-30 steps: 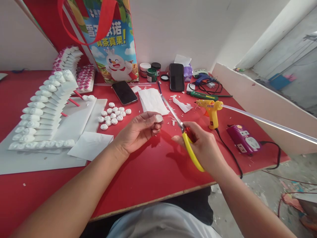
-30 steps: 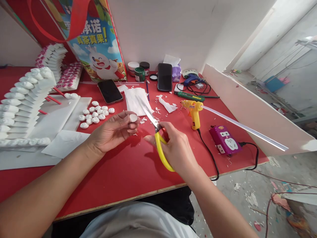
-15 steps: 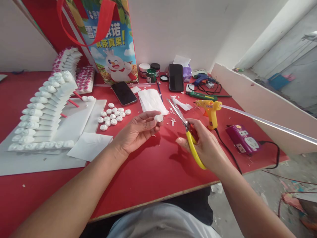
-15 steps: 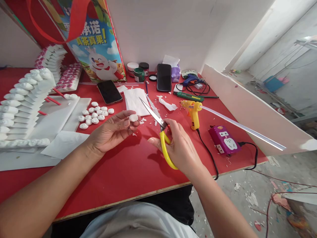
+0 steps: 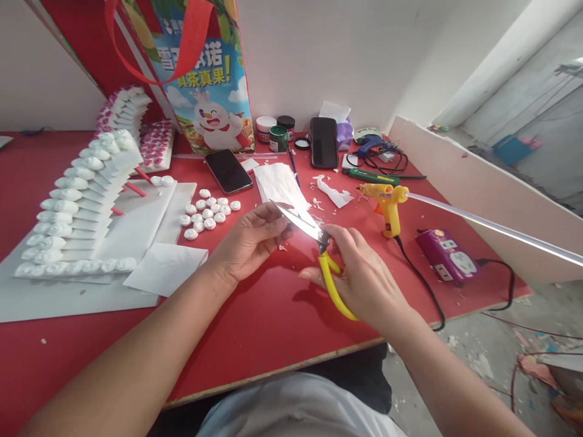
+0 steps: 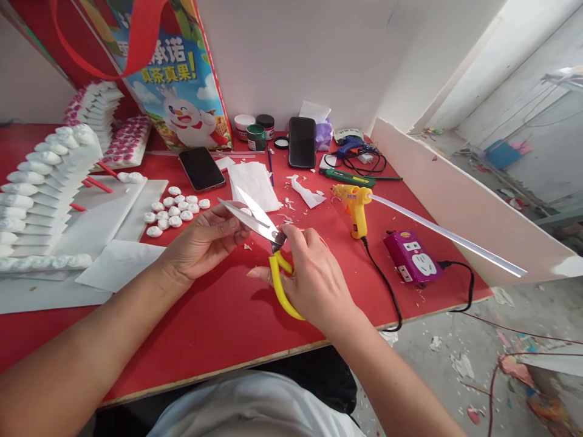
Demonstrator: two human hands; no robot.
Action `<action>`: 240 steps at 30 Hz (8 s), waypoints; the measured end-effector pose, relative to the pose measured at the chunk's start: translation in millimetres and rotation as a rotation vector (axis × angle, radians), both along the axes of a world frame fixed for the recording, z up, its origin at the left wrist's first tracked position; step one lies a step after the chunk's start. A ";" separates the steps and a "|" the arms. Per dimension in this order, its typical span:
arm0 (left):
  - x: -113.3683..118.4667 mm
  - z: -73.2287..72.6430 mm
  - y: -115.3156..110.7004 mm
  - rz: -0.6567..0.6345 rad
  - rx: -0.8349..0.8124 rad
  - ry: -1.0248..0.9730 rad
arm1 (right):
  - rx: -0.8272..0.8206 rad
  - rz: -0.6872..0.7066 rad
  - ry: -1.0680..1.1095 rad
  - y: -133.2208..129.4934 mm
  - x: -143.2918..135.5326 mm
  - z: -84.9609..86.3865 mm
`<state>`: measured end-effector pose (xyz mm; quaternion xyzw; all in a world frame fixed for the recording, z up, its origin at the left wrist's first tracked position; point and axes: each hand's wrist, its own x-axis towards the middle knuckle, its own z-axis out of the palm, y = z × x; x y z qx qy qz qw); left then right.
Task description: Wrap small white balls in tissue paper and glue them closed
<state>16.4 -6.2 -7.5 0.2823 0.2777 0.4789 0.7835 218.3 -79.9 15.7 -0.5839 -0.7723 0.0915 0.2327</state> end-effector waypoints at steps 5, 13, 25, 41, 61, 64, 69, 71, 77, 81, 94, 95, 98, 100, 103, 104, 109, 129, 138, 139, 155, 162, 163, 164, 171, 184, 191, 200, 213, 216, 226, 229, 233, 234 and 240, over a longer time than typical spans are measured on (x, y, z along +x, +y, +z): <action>0.4 0.0 0.4 0.001 0.029 0.020 | 0.030 0.000 -0.055 0.3 -0.4 -0.5; 0.3 -2.9 0.4 0.012 0.061 0.043 | 0.050 0.015 -0.047 -0.3 0.7 -1.4; 0.7 -5.2 0.9 0.023 0.064 0.036 | 0.106 0.015 -0.093 -0.9 2.8 -3.8; 1.1 1.0 0.0 -0.071 0.024 -0.001 | -0.230 -0.263 0.040 5.8 10.5 8.8; -0.1 5.5 0.8 -0.008 0.002 0.082 | -0.207 -0.373 -0.299 31.4 19.6 -2.4; -0.9 3.1 2.3 0.002 -0.057 0.061 | -0.164 -0.279 -0.047 26.3 26.4 -3.9; -0.5 -0.2 2.9 0.019 -0.100 0.032 | -0.098 0.003 0.111 16.6 27.9 0.8; -0.2 -1.0 2.5 0.009 -0.095 0.033 | -0.039 0.072 0.081 14.8 25.3 0.6; -0.4 -5.8 2.4 -0.046 -0.062 -0.003 | 0.018 0.136 -0.057 14.7 16.3 -3.4; 0.1 -6.7 2.9 -0.043 -0.082 -0.032 | 0.024 0.121 -0.091 15.3 12.9 -3.1; 2.1 -3.6 1.7 -0.058 -0.059 -0.029 | 0.055 0.119 -0.036 15.7 10.7 -3.9; 2.3 -3.0 1.7 -0.057 -0.060 -0.031 | 0.064 0.118 -0.029 15.8 10.9 -4.6; 2.6 -1.9 1.5 -0.057 -0.057 -0.018 | 0.070 0.098 -0.017 15.4 11.0 -7.1; 2.3 -2.0 1.5 -0.056 -0.053 -0.009 | 0.058 0.084 0.002 14.3 10.5 -8.2; 1.2 -2.4 1.4 -0.053 -0.063 -0.005 | 0.026 0.014 0.096 13.2 10.9 -7.4; 0.8 -2.4 1.4 -0.053 -0.069 -0.006 | 0.008 -0.039 0.126 13.7 12.1 -6.3; 1.0 1.0 1.0 -0.069 -0.050 0.002 | -0.133 -0.322 -0.048 26.7 25.8 1.8; -6.9 5.4 -1.1 0.400 0.974 1.008 | -0.715 0.138 0.670 84.9 -24.3 37.5; -10.0 -4.4 5.1 0.406 1.060 1.071 | -0.835 0.160 1.111 95.3 -28.4 -1.3; -9.8 -5.5 5.4 0.412 1.059 1.071 | -0.834 0.161 1.119 94.8 -28.0 -2.1; -10.2 -5.6 3.6 0.544 1.306 1.131 | -1.013 0.172 1.237 91.9 -22.7 3.8; -11.6 -6.7 4.1 0.505 1.316 1.183 | -0.973 0.158 1.201 91.3 -29.3 -0.7; -11.5 -6.8 4.0 0.492 1.305 1.174 | -0.967 0.155 1.206 91.4 -30.0 -1.2; -11.4 -6.8 3.7 0.478 1.297 1.160 | -0.967 0.155 1.207 91.5 -30.2 -1.5; -12.6 -2.8 2.4 0.423 1.234 1.127 | -1.004 0.224 1.125 94.3 -18.4 3.8; -12.5 -3.8 3.2 0.494 1.141 1.123 | -1.082 0.173 1.246 98.3 -17.1 -0.9; -11.0 -4.2 2.7 0.407 1.101 1.100 | -1.071 0.176 1.227 96.4 -22.1 -1.9; -13.4 -7.3 5.0 0.343 1.013 1.067 | -1.041 0.111 1.205 98.0 -20.4 -1.8; -12.1 -2.7 5.0 0.272 0.750 0.908 | -1.029 0.097 1.219 100.4 -18.5 -3.0; -19.2 6.0 8.5 0.329 0.701 0.883 | -0.968 0.063 1.249 101.5 -17.9 -2.6; -85.7 54.0 8.2 0.408 0.758 1.202 | -0.849 0.040 1.260 102.0 -16.6 -4.2; -96.3 33.8 -3.4 0.308 0.955 1.494 | -0.845 0.052 1.250 101.0 -17.1 -2.2; -104.2 3.6 -14.6 0.257 1.051 1.625 | -0.856 0.075 1.246 99.8 -18.2 1.2; -105.3 -1.8 -16.0 0.253 1.073 1.635 | -0.858 0.074 1.244 99.8 -18.4 1.8; -107.6 -17.9 -18.5 0.333 1.116 1.582 | -0.798 0.066 1.197 99.4 -21.9 0.6</action>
